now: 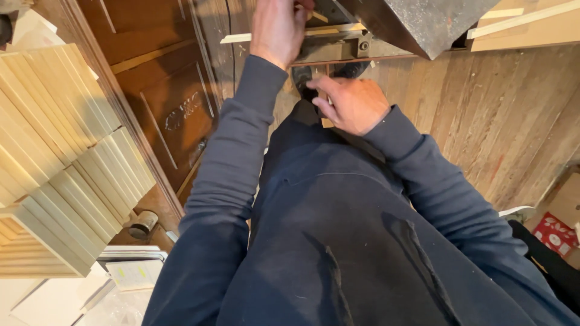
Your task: Joining wooden frame molding pieces using a v-nailer machine.
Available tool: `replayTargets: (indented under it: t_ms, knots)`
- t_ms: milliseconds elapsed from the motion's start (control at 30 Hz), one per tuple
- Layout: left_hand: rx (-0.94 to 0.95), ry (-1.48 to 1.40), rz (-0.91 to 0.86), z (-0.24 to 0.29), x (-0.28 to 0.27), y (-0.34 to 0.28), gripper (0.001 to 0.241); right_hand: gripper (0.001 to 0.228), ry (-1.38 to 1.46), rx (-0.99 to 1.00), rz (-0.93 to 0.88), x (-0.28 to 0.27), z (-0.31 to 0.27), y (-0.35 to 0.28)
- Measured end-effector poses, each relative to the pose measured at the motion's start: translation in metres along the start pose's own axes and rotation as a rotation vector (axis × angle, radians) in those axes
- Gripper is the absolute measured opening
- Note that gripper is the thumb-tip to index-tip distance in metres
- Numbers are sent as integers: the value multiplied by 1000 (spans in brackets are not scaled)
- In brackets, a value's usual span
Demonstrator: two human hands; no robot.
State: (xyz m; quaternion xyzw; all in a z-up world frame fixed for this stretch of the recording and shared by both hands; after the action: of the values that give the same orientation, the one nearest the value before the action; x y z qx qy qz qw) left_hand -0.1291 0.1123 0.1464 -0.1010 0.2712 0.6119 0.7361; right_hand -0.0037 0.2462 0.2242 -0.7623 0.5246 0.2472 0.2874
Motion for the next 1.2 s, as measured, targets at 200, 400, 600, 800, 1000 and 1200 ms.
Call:
replayTargets:
  t_ms: [200,400,600,800,1000,1200]
  knots:
    - [-118,95,-121,-13,12,-4,11,29,35,53,-44,7,13,-18]
    - [-55,112,-262,-6,2,5,11,23,36,92,-29,6,26,-28]
    - [-11,101,-373,-6,-4,6,13,22,10,120,-23,3,31,-27]
    - [81,40,-365,-5,-6,5,14,23,-8,131,-35,4,32,-24]
    - [52,65,-409,-4,-8,4,12,22,25,86,-25,1,26,-21]
    - [65,97,-376,4,-13,6,11,21,-19,55,32,-8,10,-8]
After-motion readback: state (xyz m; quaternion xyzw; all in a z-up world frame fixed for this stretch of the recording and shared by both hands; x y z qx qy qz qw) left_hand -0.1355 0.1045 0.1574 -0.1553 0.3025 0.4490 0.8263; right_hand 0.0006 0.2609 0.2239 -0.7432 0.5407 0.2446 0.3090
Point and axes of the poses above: each hand's wrist, its own y-axis towards the middle knuckle, its own x-axis out of the palm, z = x × y, the point moved 5 cm from there along y, towards the middle knuckle, and after that the axes turned 9 degrees about z, right-handed, at the moved point
